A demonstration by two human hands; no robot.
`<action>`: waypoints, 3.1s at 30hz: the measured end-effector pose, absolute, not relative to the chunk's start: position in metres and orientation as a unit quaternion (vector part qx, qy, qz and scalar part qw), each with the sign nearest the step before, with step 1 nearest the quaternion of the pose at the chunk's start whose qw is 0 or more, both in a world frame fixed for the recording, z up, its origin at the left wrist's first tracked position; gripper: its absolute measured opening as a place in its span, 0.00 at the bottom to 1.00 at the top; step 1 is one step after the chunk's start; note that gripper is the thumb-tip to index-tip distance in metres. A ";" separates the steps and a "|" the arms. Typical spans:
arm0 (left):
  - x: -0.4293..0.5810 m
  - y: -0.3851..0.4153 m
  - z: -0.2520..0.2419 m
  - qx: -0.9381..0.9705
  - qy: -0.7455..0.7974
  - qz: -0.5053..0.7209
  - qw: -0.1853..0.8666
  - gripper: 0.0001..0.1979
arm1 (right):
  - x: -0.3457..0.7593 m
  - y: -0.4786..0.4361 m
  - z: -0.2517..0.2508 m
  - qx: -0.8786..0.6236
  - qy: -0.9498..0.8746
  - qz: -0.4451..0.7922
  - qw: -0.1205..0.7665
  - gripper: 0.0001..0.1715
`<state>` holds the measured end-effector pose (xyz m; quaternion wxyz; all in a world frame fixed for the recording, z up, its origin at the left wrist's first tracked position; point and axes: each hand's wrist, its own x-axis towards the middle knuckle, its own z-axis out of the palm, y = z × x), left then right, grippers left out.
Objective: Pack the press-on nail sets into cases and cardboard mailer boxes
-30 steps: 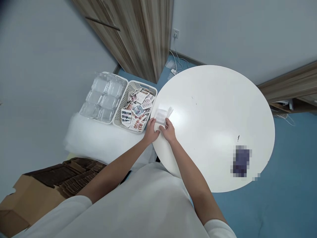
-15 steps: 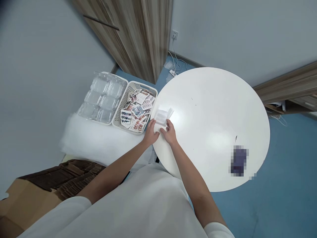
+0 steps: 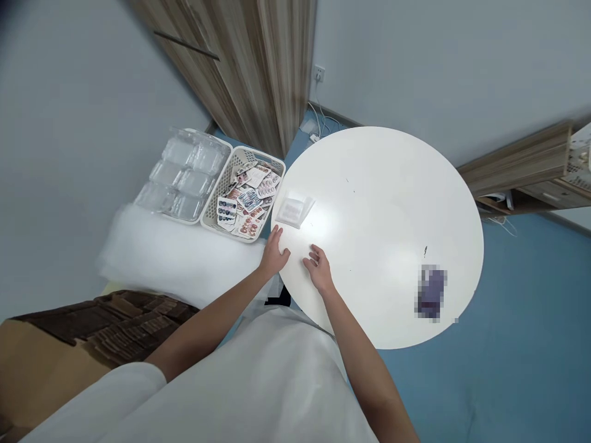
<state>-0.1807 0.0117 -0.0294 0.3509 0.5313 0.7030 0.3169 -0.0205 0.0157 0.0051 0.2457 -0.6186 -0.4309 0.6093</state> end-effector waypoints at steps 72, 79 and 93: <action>-0.340 -0.369 0.093 0.404 0.897 0.164 0.074 0.15 | -0.253 -0.208 0.117 -0.100 -0.966 0.189 0.146 0.18; -0.341 -0.375 0.102 0.394 0.897 0.198 -0.016 0.15 | -0.235 -0.225 0.109 -0.026 -0.984 0.178 0.012 0.21; -0.314 -0.371 0.105 0.493 0.829 0.254 -0.064 0.15 | -0.258 -0.180 0.128 -0.305 -0.852 0.409 0.121 0.28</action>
